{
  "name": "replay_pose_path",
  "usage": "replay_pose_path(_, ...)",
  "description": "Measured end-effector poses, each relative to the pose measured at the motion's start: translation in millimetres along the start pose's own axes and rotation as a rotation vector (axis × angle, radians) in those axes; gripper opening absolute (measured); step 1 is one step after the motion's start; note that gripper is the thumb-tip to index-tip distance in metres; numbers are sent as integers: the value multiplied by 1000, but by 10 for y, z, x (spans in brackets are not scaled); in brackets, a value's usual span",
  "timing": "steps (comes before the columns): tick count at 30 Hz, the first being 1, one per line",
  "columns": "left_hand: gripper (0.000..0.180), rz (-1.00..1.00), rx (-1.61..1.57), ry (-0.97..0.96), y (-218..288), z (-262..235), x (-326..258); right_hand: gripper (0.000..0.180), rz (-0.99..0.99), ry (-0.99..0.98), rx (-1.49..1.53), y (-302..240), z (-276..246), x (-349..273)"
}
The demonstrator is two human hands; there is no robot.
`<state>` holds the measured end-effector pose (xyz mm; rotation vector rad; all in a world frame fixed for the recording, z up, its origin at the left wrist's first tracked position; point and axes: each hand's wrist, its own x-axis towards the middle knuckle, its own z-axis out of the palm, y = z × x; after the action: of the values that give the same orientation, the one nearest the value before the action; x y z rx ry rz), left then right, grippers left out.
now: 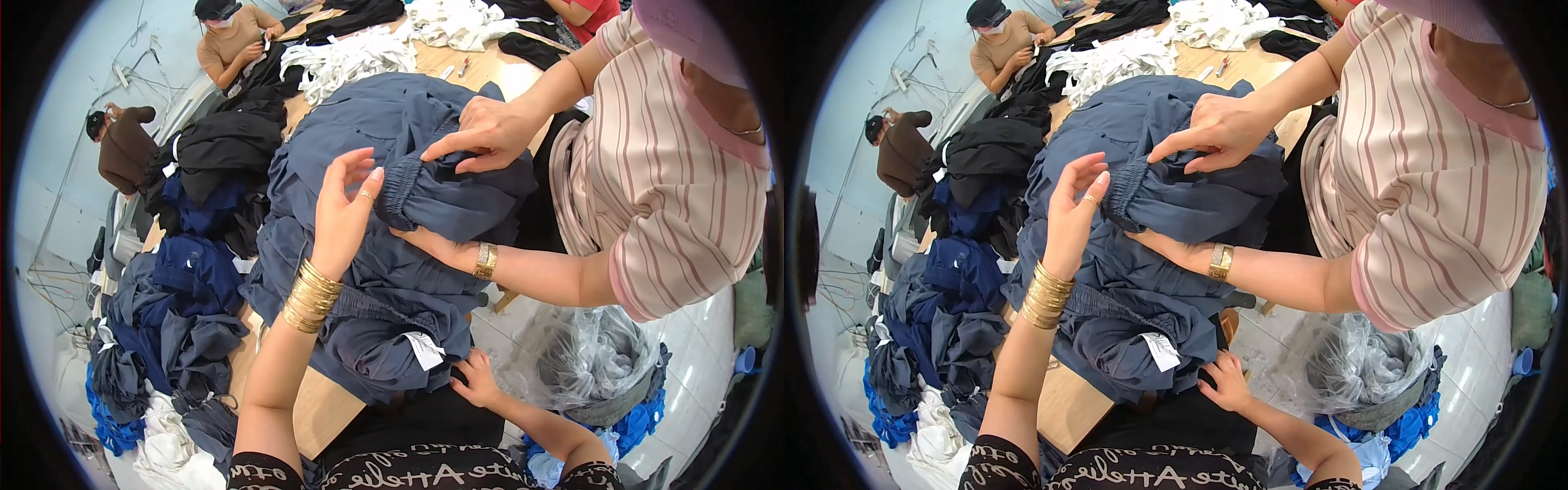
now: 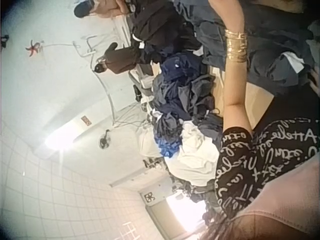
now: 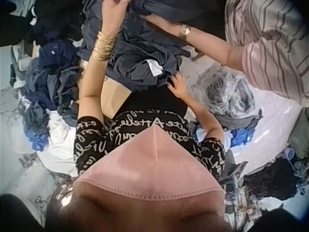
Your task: Trimming excess threads from the elastic waistbands of trousers in a garment factory.
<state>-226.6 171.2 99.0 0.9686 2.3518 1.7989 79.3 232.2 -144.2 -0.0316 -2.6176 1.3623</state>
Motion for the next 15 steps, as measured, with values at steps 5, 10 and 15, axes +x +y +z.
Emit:
replay_pose_path(5, 30, 330, 453, 47, 212, 154, -44, 36, 13, -12, 17, 5, -18, 16)
replay_pose_path(10, 33, 388, 625, 53, 225, 219, 46, 37, 10, -20, 13, -21, -22, 26)
replay_pose_path(15, 30, 309, 604, -21, 264, 263, 96, 37, 9, -22, 7, 9, -6, 10)
